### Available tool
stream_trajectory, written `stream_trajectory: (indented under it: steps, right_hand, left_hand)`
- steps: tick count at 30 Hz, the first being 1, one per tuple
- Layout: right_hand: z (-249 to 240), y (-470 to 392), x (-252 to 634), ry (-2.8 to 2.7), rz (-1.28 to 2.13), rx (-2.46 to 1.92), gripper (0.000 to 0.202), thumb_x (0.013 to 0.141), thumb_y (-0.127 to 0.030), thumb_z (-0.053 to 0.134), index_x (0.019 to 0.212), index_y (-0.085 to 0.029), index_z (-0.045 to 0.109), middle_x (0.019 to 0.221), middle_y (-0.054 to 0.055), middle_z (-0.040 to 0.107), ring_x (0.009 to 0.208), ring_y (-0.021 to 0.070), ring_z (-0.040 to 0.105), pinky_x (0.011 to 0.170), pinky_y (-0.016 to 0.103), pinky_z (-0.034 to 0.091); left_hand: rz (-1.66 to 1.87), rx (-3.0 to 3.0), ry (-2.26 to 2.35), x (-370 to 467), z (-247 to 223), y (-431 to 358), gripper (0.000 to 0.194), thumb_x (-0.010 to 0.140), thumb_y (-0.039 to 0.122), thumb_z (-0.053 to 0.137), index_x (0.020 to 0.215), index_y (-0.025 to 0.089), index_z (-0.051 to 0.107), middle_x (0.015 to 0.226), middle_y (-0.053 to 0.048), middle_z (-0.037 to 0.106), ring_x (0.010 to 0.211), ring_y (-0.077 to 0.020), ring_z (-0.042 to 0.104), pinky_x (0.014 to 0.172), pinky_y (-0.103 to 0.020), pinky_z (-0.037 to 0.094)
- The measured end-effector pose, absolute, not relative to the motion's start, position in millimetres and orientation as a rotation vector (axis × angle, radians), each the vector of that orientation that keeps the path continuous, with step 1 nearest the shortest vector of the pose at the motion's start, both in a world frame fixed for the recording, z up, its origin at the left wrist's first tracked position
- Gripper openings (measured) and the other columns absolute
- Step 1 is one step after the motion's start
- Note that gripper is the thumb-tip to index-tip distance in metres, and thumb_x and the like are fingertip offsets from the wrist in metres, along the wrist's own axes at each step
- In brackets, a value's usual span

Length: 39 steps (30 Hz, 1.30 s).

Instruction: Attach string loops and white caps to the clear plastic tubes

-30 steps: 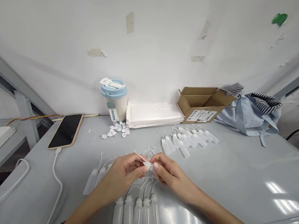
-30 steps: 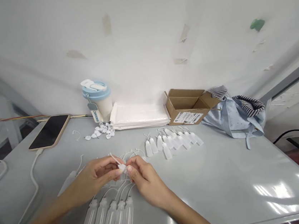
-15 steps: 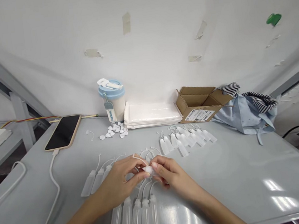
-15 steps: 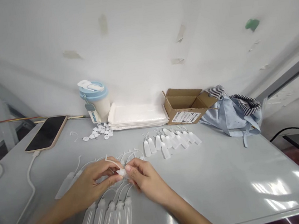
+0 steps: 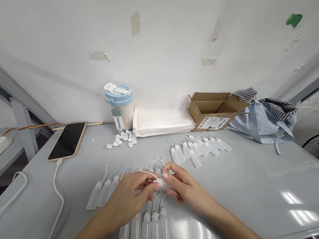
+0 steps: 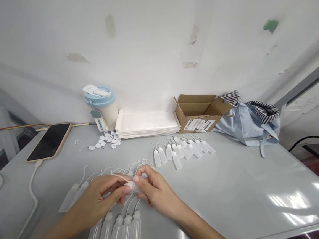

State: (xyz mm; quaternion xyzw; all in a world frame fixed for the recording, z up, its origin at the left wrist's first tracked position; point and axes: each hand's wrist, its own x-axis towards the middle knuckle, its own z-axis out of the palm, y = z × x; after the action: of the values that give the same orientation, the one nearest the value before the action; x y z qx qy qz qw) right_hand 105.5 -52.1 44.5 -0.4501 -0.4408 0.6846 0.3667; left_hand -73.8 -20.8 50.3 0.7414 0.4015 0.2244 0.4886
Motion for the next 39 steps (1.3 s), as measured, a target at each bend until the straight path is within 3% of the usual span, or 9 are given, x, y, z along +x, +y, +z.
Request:
stream_trajectory:
  steps: [4, 8, 14, 19, 24, 27, 31, 35, 39]
  right_hand:
    - [45, -50, 108, -0.966, 1.976, -1.043, 0.032, 0.086, -0.052, 0.053, 0.083, -0.025, 0.037, 0.048, -0.013, 0.027, 0.043, 0.006, 0.012, 0.039, 0.017, 0.012]
    - [43, -50, 109, -1.021, 1.937, -1.004, 0.03, 0.087, -0.052, 0.051, 0.085, -0.024, 0.039, 0.053, -0.011, 0.033, 0.044, 0.0061, 0.019, 0.04, 0.016, 0.019]
    - [37, -52, 112, -1.641, 1.018, -1.22, 0.019, 0.093, -0.033, 0.046, 0.104, -0.021, 0.056, 0.077, 0.001, 0.056, 0.061, 0.0124, 0.048, 0.055, 0.024, 0.039]
    - [32, -53, 114, -1.889, 0.619, -1.075, 0.023, 0.095, -0.024, 0.04, 0.113, -0.021, 0.054, 0.086, 0.007, 0.061, 0.073, 0.0185, 0.054, 0.065, 0.03, 0.044]
    - [33, -56, 112, -1.801, 0.753, -1.166, 0.024, 0.096, -0.032, 0.039, 0.103, -0.02, 0.058, 0.07, 0.002, 0.056, 0.059, 0.0148, 0.049, 0.057, 0.028, 0.04]
    - [31, -55, 111, -1.625, 0.97, -1.254, 0.032, 0.095, -0.041, 0.039, 0.092, -0.018, 0.061, 0.053, -0.005, 0.04, 0.046, 0.0105, 0.035, 0.046, 0.024, 0.03]
    - [30, -52, 111, -1.415, 1.278, -1.25, 0.038, 0.092, -0.049, 0.042, 0.09, -0.016, 0.061, 0.049, -0.008, 0.029, 0.042, 0.0082, 0.026, 0.041, 0.022, 0.023]
    - [36, -52, 115, -1.569, 1.141, -1.217, 0.031, 0.094, -0.042, 0.042, 0.098, -0.018, 0.06, 0.055, -0.006, 0.039, 0.048, 0.0097, 0.035, 0.047, 0.023, 0.029]
    - [40, -54, 118, -1.861, 0.785, -1.119, 0.023, 0.096, -0.031, 0.038, 0.106, -0.021, 0.057, 0.081, 0.004, 0.06, 0.068, 0.0157, 0.052, 0.063, 0.028, 0.041]
  left_hand:
    - [0.58, 1.872, 0.951, -74, 51, -23, 0.019, 0.088, 0.029, 0.048, 0.09, 0.02, 0.064, 0.069, 0.0, 0.065, 0.06, -0.0141, 0.06, 0.059, -0.024, 0.049]
    - [0.58, 1.782, 0.973, -76, 55, -23, 0.018, 0.087, 0.034, 0.05, 0.091, 0.02, 0.061, 0.079, -0.002, 0.066, 0.071, -0.0172, 0.062, 0.062, -0.026, 0.051]
    - [0.609, 1.579, 1.009, -80, 61, -18, 0.021, 0.088, 0.037, 0.05, 0.087, 0.019, 0.06, 0.067, 0.002, 0.06, 0.062, -0.0139, 0.058, 0.063, -0.025, 0.049]
    - [0.51, 1.468, 0.907, -81, 59, -13, 0.031, 0.09, 0.041, 0.045, 0.076, 0.017, 0.059, 0.065, 0.001, 0.059, 0.058, -0.0134, 0.058, 0.057, -0.025, 0.049]
    - [0.484, 1.659, 0.89, -80, 57, -18, 0.038, 0.093, 0.038, 0.04, 0.064, 0.018, 0.054, 0.054, 0.003, 0.053, 0.049, -0.0114, 0.053, 0.051, -0.022, 0.044]
    - [0.684, 2.049, 0.921, -78, 48, -22, 0.026, 0.092, 0.027, 0.042, 0.075, 0.019, 0.06, 0.06, 0.001, 0.057, 0.057, -0.0132, 0.054, 0.055, -0.023, 0.042]
    - [0.883, 2.268, 0.884, -76, 39, -23, 0.017, 0.091, 0.02, 0.044, 0.092, 0.02, 0.061, 0.08, -0.004, 0.064, 0.069, -0.0156, 0.058, 0.064, -0.025, 0.045]
    - [0.628, 1.981, 0.962, -76, 48, -22, 0.025, 0.092, 0.033, 0.044, 0.078, 0.019, 0.06, 0.069, 0.0, 0.061, 0.06, -0.0135, 0.056, 0.053, -0.021, 0.043]
    - [0.515, 1.706, 0.9, -77, 59, -20, 0.044, 0.094, 0.041, 0.035, 0.062, 0.019, 0.055, 0.062, 0.001, 0.059, 0.058, -0.0131, 0.055, 0.06, -0.023, 0.045]
